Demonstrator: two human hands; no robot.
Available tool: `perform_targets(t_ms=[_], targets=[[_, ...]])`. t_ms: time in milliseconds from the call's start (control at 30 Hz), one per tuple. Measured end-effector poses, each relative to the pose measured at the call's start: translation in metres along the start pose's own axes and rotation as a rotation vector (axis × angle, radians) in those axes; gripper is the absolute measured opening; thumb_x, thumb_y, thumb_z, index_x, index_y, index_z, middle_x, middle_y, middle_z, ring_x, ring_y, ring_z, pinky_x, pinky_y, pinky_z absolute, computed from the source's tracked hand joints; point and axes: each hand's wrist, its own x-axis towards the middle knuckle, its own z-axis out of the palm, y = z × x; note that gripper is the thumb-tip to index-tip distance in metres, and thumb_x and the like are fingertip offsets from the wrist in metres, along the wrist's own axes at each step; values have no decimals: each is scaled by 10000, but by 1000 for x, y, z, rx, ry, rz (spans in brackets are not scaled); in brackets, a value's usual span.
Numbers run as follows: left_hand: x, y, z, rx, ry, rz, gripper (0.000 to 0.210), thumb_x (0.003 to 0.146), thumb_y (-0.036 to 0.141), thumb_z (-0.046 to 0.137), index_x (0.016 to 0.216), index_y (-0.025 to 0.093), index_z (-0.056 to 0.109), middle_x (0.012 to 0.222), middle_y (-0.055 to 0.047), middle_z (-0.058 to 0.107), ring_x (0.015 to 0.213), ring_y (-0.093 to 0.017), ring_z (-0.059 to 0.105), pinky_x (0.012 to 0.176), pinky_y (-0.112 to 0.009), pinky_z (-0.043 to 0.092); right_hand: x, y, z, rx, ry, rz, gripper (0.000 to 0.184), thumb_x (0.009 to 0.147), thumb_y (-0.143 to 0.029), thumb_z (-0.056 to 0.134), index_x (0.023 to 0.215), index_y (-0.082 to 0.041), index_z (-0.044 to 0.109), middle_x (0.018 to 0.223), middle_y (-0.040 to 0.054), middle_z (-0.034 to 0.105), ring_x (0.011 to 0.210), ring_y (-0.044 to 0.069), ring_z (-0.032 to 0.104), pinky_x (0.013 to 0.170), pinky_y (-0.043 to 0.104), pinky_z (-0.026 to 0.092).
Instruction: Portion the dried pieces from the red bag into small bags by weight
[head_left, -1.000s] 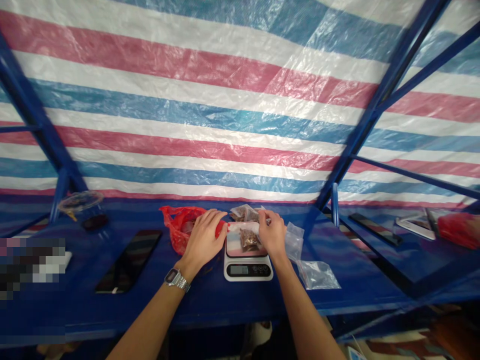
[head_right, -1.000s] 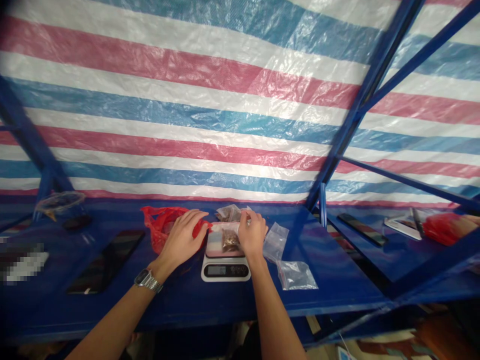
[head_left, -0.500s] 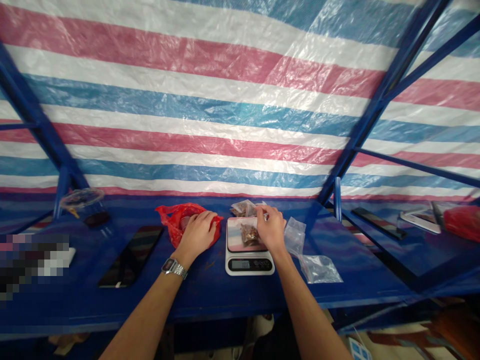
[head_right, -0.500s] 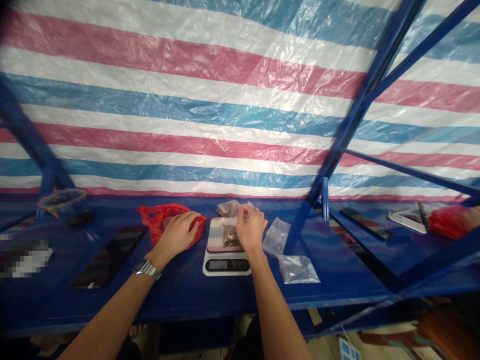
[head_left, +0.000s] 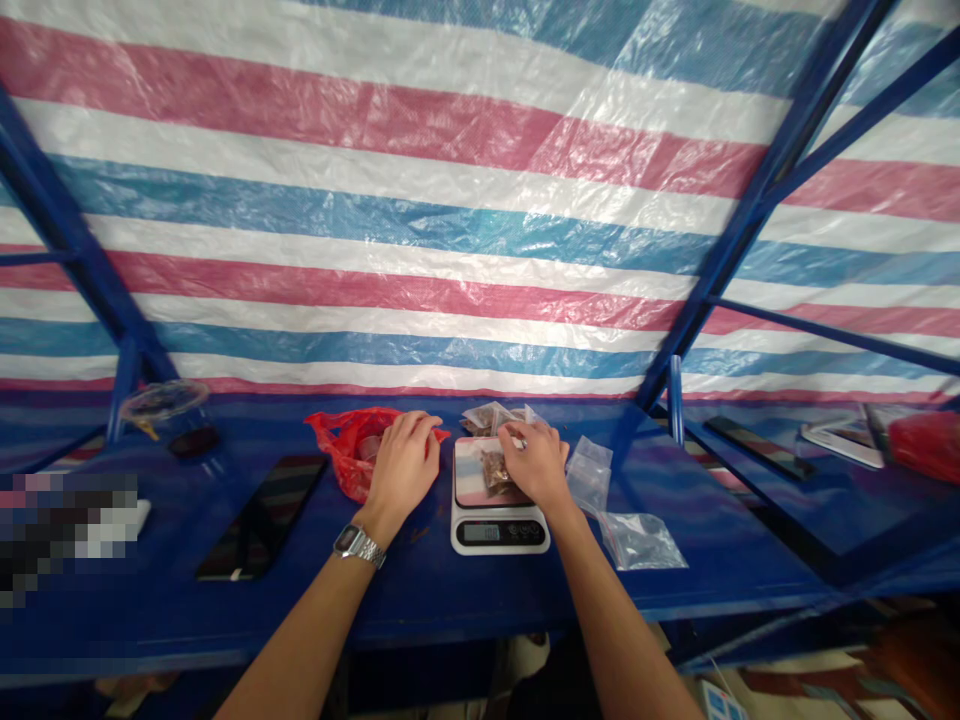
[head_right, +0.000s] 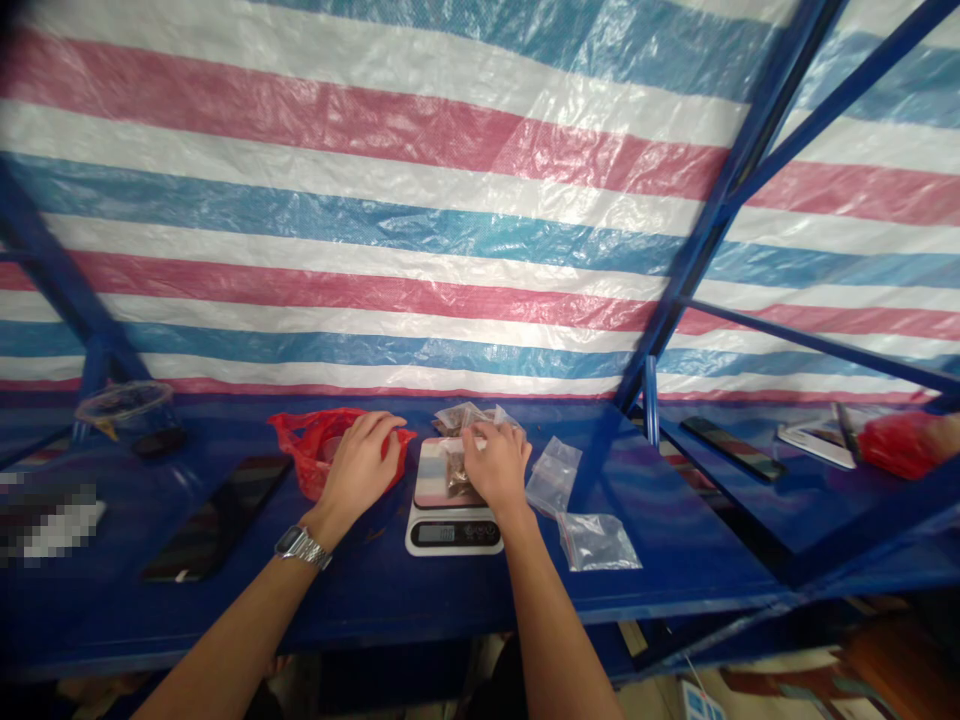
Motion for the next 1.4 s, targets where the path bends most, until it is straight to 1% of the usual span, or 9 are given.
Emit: perform_targets(t_ms=[133, 233, 433, 567, 733, 933, 1033, 1200, 1400], targets=[[-6, 23, 1, -102, 41, -86, 252, 965, 133, 460, 1015, 214, 694, 1050, -84, 714, 1052, -277, 662, 967, -435, 523, 1, 1, 1, 9, -59, -16, 207, 928, -361, 616, 1006, -295, 796, 1073, 67, 744, 1158, 344, 566, 1006, 495, 349], [-14, 44, 7, -230, 21, -179, 248, 975, 161, 466, 1084, 237, 675, 1056, -74, 731, 1002, -255, 691, 934, -410, 539, 2, 0, -1, 65, -58, -43, 212, 936, -316, 575, 968, -288, 783, 1047, 39, 758, 1104, 314, 594, 986, 473, 365], [-27, 64, 14, -293, -58, -275, 235, 973, 215, 485, 1093, 208, 687, 1031, -121, 731, 1023, -302, 679, 921, -459, 539, -2, 1, 2, -52, -43, -55, 224, 929, -335, 590, 1030, -274, 780, 1060, 109, 693, 1132, 342, 568, 969, 483, 391], [-30, 64, 13, -347, -43, -296, 223, 972, 241, 498, 1070, 211, 696, 1035, -130, 722, 1036, -310, 668, 949, -475, 529, -2, -3, 2, -48, -31, -75, 240, 948, -316, 542, 960, -243, 771, 1089, 131, 670, 1115, 335, 552, 987, 501, 394], [-27, 62, 19, -786, 57, -485, 171, 939, 300, 622, 1088, 229, 669, 1019, -104, 743, 1003, -277, 710, 941, -423, 551, 1, -35, -2, 391, -84, -288, 245, 976, -318, 481, 977, -204, 698, 1028, 89, 721, 994, 246, 645, 958, 395, 480], [-15, 44, 22, -1343, 266, -903, 90, 961, 244, 608, 976, 173, 662, 937, -88, 765, 817, -186, 734, 747, -276, 574, -11, -85, 17, 670, -103, -217, 470, 970, -367, 527, 1406, -192, 542, 1157, 110, 717, 898, 213, 704, 808, 335, 568], [-13, 34, 18, -1438, 390, -1031, 126, 984, 233, 567, 938, 157, 655, 861, -55, 745, 740, -148, 715, 723, -253, 565, -14, -96, 29, 626, -118, -241, 443, 981, -361, 521, 1379, -177, 586, 1191, 123, 721, 941, 223, 711, 851, 356, 572], [-17, 31, 12, -1566, 415, -1170, 225, 1005, 152, 453, 922, 167, 663, 824, -25, 728, 749, -125, 712, 734, -230, 571, -18, -106, 39, 466, -177, -407, 347, 1025, -263, 420, 1152, -205, 738, 1153, 99, 752, 1098, 234, 683, 1024, 375, 506], [-15, 27, -1, -1692, 406, -1336, 242, 982, 109, 436, 908, 164, 660, 833, -43, 738, 672, -124, 702, 645, -217, 564, -24, -111, 43, 306, -210, -416, 397, 1058, -271, 399, 1337, -251, 681, 1190, 90, 737, 1149, 253, 648, 1024, 377, 485]])
